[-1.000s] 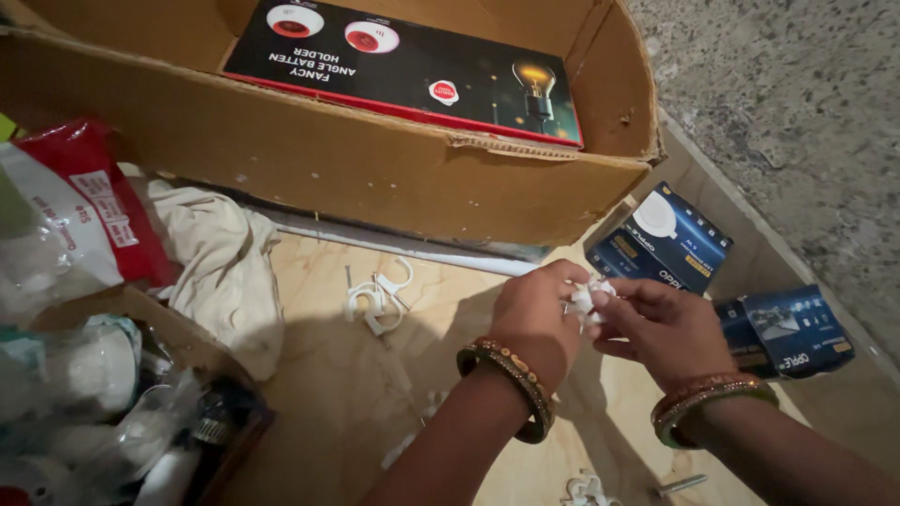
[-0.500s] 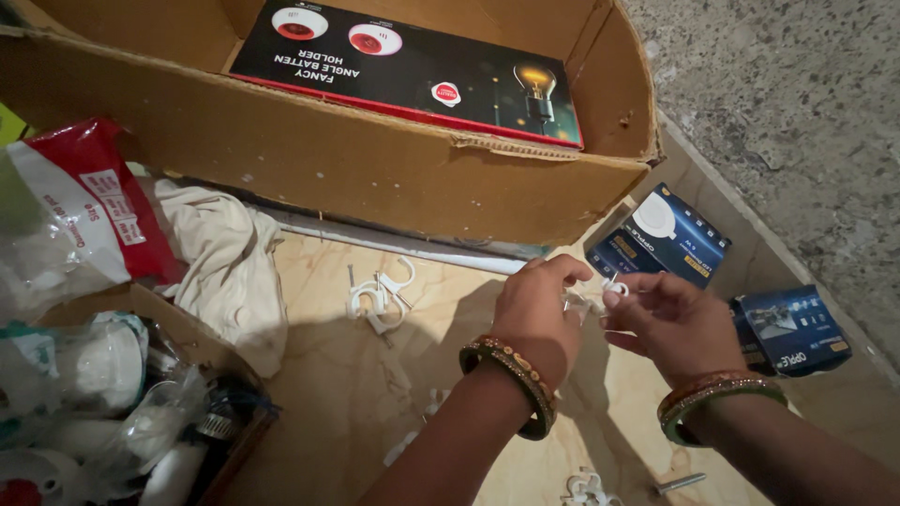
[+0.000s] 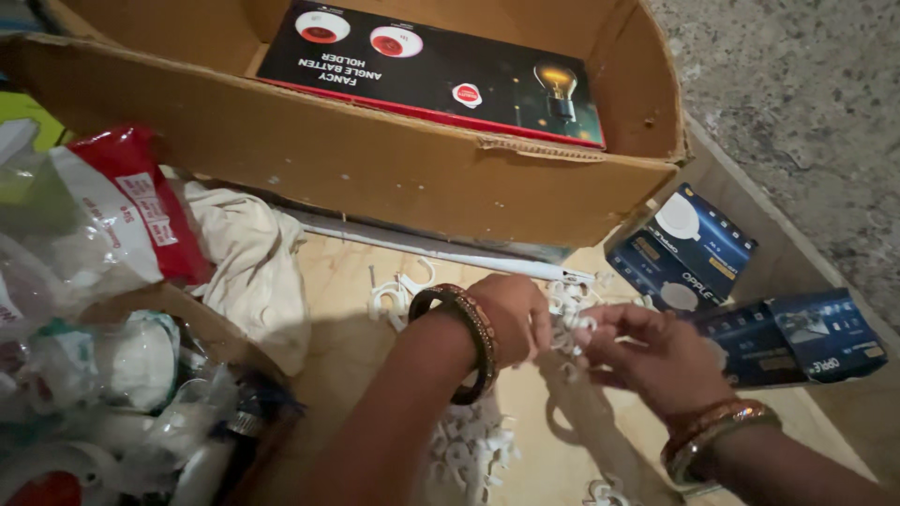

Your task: The person assembles small white plastic electrical components by hand on a tiled floor. They pick up individual parts from a pile, fit them together, and place the assembled units back down. The workspace is cluttered with cardboard boxes and packaging for light bulbs and holders.

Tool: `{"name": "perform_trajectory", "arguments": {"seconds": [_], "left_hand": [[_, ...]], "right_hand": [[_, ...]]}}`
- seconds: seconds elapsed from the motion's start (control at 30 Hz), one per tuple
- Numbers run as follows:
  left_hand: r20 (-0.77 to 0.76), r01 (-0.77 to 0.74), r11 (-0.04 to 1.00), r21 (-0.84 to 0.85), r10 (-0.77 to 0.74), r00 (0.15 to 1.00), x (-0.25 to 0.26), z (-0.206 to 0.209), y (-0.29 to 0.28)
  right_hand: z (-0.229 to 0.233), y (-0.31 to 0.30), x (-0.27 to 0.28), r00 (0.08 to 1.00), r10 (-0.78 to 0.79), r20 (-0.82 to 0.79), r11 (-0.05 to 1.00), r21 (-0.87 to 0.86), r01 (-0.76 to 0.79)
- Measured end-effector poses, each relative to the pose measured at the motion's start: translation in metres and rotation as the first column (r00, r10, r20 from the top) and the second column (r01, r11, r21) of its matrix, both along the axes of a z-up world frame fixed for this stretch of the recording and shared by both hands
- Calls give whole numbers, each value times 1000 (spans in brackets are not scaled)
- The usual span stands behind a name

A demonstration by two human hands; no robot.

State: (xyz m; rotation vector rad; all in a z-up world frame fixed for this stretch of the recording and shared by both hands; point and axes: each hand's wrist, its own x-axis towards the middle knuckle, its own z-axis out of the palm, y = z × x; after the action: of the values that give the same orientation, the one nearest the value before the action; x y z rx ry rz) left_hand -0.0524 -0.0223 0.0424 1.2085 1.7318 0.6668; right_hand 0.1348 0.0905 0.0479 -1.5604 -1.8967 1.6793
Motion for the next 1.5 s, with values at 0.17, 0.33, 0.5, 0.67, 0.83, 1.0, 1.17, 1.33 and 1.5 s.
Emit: {"name": "perform_trajectory", "arguments": {"seconds": [0.17, 0.33, 0.5, 0.67, 0.83, 1.0, 1.17, 1.33, 1.5], "left_hand": [[-83, 57, 985, -162, -71, 994, -12, 7, -6], [-74, 55, 988, -147, -67, 995, -21, 4, -13], [66, 68, 990, -125, -61, 996, -24, -5, -19], [117, 122, 983, -134, -106, 987, -32, -3, -24], [183, 218, 954, -204, -181, 966, -36, -8, -26], [211, 312, 927, -207, -269, 940, -30, -20, -24], [181, 346, 890, -298, -303, 936, -29, -11, -26], [251, 365, 882, -298, -296, 922, -26, -22, -24], [279, 344, 896, -279, -267, 922, -23, -36, -20]], "right_hand": [[-3, -21, -3, 997, 75, 24, 980, -189, -69], [-11, -31, -4, 988, 152, 24, 948, -286, -139], [-20, -35, -5, 982, 187, 1, 928, -329, -177], [-27, -36, -8, 984, 161, 74, 939, -317, -130], [-36, -45, -2, 977, 202, 73, 895, -418, -154], [-38, -53, 2, 959, 249, 134, 880, -445, -166], [-39, -58, 3, 950, 283, 132, 868, -457, -195], [-42, -61, 7, 965, 262, 14, 835, -505, -219], [-33, -64, 4, 943, 320, 86, 867, -427, -255]]}}
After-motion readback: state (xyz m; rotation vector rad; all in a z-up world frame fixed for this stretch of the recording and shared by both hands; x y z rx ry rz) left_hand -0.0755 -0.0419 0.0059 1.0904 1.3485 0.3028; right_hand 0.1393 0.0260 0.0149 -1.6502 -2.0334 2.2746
